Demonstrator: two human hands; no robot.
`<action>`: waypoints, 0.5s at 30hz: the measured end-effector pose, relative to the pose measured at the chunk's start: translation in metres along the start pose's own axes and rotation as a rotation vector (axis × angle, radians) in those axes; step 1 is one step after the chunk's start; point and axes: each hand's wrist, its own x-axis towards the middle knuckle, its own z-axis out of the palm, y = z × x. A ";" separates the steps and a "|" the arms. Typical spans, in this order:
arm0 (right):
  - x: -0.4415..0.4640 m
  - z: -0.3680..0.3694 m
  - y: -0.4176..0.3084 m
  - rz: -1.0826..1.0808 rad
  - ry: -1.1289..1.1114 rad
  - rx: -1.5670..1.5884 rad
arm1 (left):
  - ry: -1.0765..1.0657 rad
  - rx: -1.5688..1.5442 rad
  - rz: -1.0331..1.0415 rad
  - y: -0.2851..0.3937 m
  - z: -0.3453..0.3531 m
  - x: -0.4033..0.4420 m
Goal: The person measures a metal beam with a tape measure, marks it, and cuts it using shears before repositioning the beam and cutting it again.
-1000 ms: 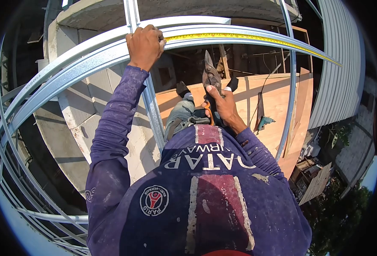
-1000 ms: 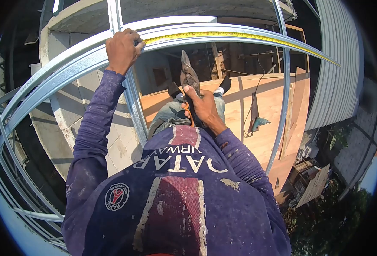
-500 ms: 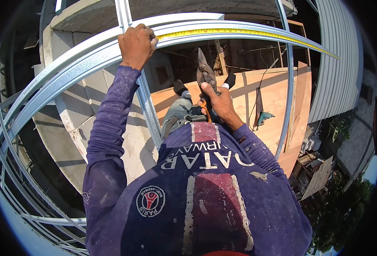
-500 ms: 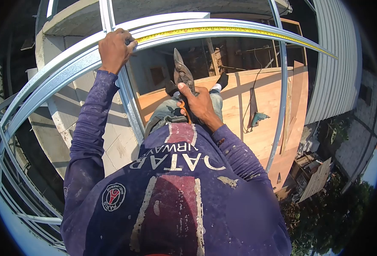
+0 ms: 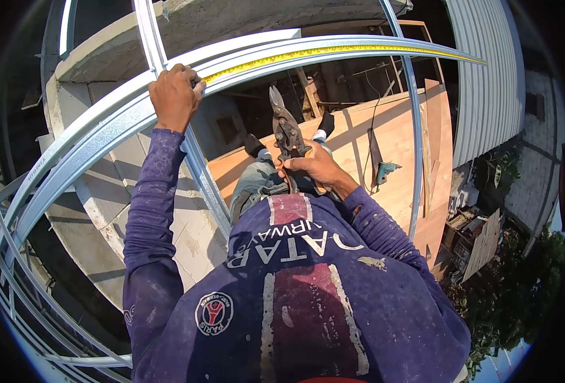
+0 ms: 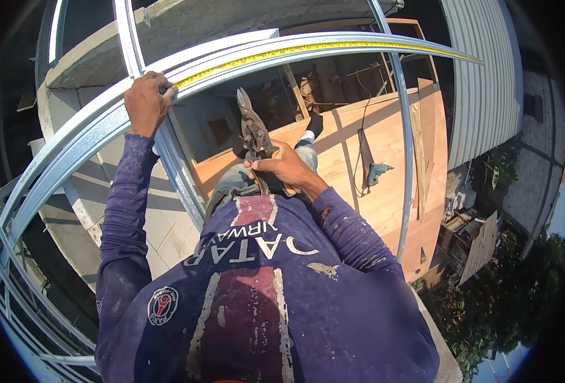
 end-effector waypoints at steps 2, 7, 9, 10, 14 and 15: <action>-0.006 -0.003 -0.010 -0.051 -0.036 0.093 | -0.027 0.003 -0.031 -0.002 -0.005 -0.002; 0.001 -0.008 -0.027 -0.077 -0.016 -0.216 | -0.036 0.015 -0.043 0.000 -0.006 -0.003; 0.002 -0.007 -0.035 -0.096 0.034 -0.419 | -0.040 0.015 -0.036 0.000 -0.007 -0.003; 0.002 -0.005 -0.039 -0.117 0.086 -0.629 | -0.039 0.010 -0.029 0.000 -0.008 -0.005; 0.026 -0.003 -0.006 -0.360 0.135 -0.841 | -0.041 0.026 0.015 -0.002 -0.009 -0.006; 0.037 -0.006 0.010 -0.333 0.129 -0.848 | -0.039 0.026 0.024 -0.002 -0.009 -0.006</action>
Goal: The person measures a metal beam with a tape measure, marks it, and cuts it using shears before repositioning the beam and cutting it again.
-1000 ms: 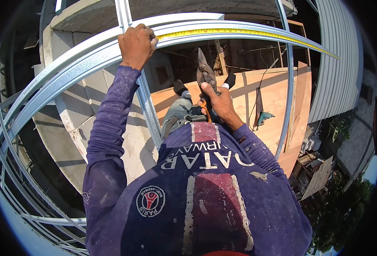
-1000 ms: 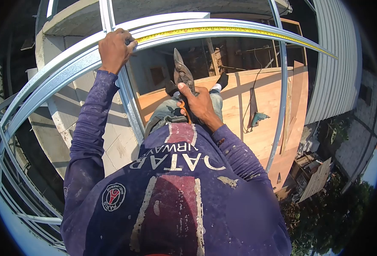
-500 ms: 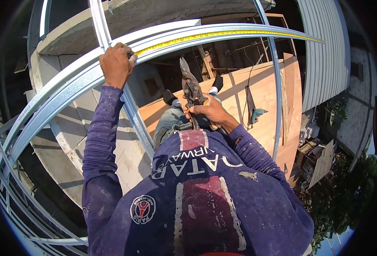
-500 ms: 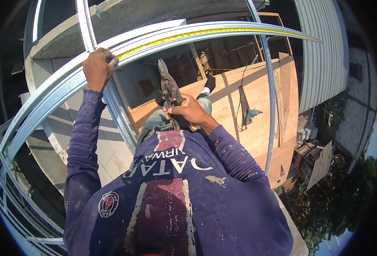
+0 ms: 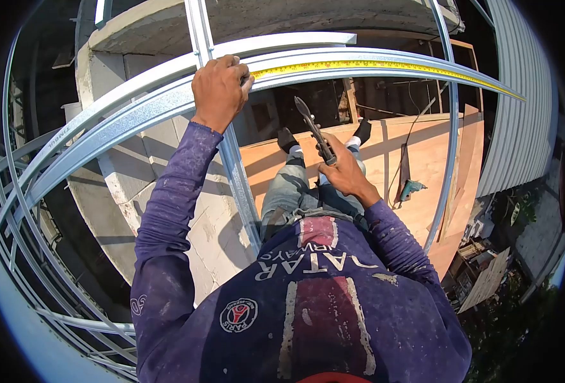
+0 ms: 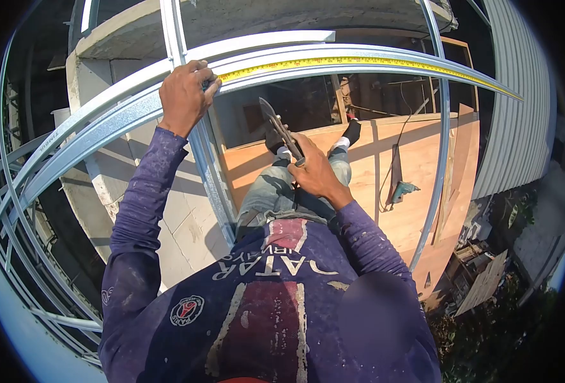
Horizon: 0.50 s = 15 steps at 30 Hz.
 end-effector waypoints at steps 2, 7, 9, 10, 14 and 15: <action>0.011 0.026 0.016 0.032 0.004 0.046 | -0.010 0.004 0.008 0.000 -0.002 0.000; 0.045 0.097 0.048 -0.113 0.121 0.110 | -0.005 -0.045 0.040 -0.004 0.000 -0.001; 0.062 0.120 0.050 -0.173 0.182 0.127 | -0.051 -0.035 0.034 -0.002 -0.006 0.000; 0.066 0.132 0.051 -0.151 0.188 0.144 | -0.044 -0.035 0.053 -0.004 -0.005 -0.002; 0.101 0.164 0.059 -0.076 0.193 0.110 | 0.008 -0.031 0.097 -0.006 -0.004 0.001; 0.104 0.174 0.061 -0.059 0.197 0.124 | -0.012 -0.034 0.107 -0.007 -0.004 -0.001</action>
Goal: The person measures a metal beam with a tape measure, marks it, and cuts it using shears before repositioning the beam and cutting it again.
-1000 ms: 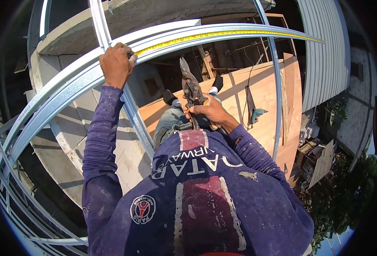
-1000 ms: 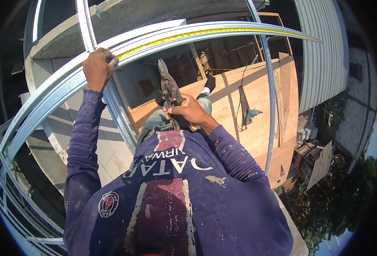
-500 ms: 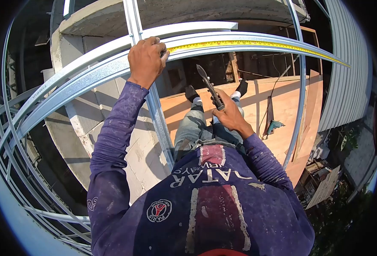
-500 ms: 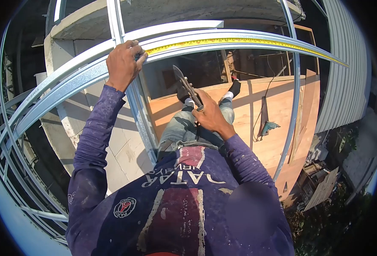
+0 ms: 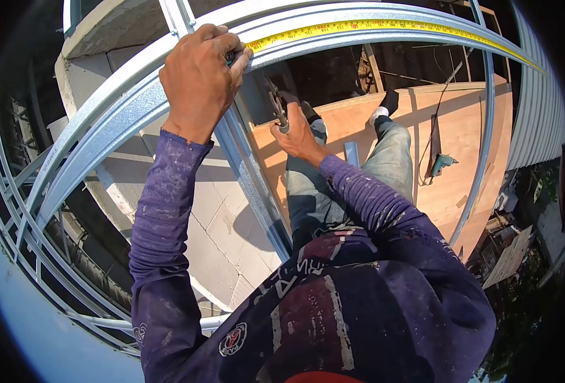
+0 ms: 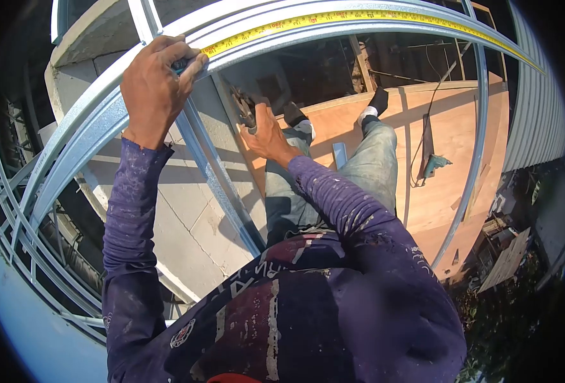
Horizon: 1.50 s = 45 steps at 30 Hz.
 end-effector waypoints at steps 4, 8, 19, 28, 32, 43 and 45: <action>0.019 0.021 0.014 -0.030 0.104 0.042 | 0.019 0.030 0.036 -0.002 -0.001 0.002; 0.035 0.026 0.014 0.000 0.121 0.070 | -0.034 0.076 0.013 -0.002 -0.005 0.005; 0.056 0.021 0.009 -0.256 0.291 0.072 | -0.009 0.060 0.033 -0.007 -0.002 0.004; 0.072 0.069 0.099 0.143 0.042 -0.054 | -0.060 0.092 -0.004 -0.004 -0.006 0.006; 0.072 0.057 0.093 0.209 -0.106 0.088 | -0.078 0.089 -0.010 -0.003 -0.007 0.006; 0.075 0.070 0.095 0.055 0.045 -0.101 | -0.076 0.093 -0.011 -0.004 -0.005 0.006; 0.075 0.057 0.076 0.050 -0.066 0.075 | -0.065 0.092 -0.003 -0.006 -0.003 0.006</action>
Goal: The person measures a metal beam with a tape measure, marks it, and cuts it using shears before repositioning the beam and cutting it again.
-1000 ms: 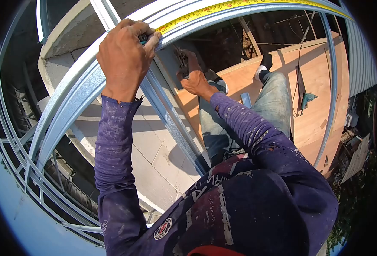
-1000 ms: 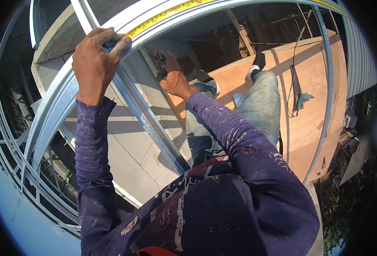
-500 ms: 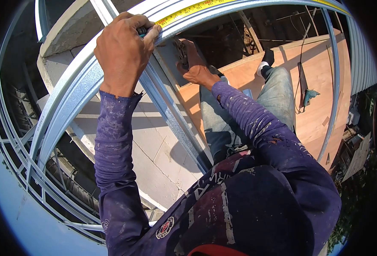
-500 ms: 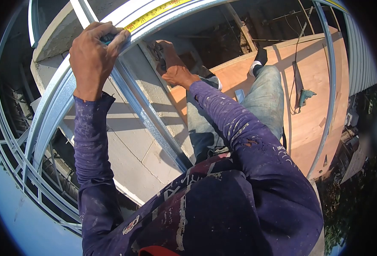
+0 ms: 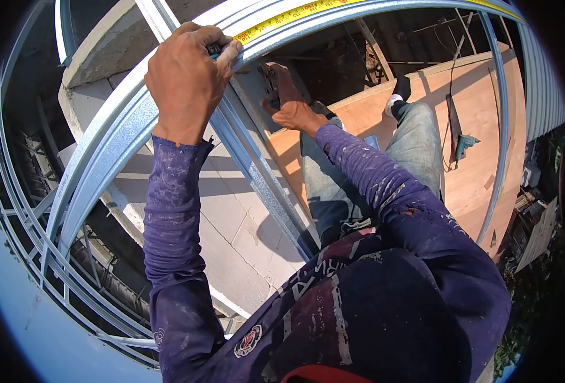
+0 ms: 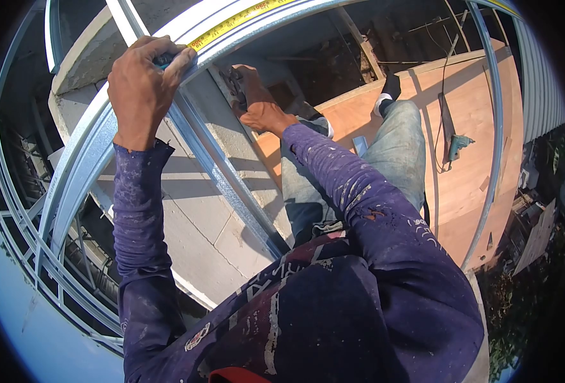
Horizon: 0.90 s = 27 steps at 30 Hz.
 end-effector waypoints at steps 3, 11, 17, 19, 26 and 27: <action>0.008 0.016 0.030 -0.001 0.093 -0.203 | 0.076 -0.005 0.060 -0.004 0.006 -0.002; 0.004 0.013 0.019 0.024 0.010 -0.219 | -0.002 -0.017 -0.023 0.002 -0.001 0.000; 0.009 0.021 0.026 0.010 0.053 -0.306 | 0.014 -0.020 -0.032 0.002 0.002 0.000; 0.011 0.027 0.035 0.003 0.064 -0.294 | 0.013 -0.019 -0.034 0.001 0.003 -0.001; 0.012 0.028 0.037 0.017 0.058 -0.216 | 0.012 0.007 -0.019 0.003 0.001 0.000; 0.009 0.018 0.022 0.044 0.017 -0.172 | 0.012 0.006 -0.020 0.003 0.001 -0.001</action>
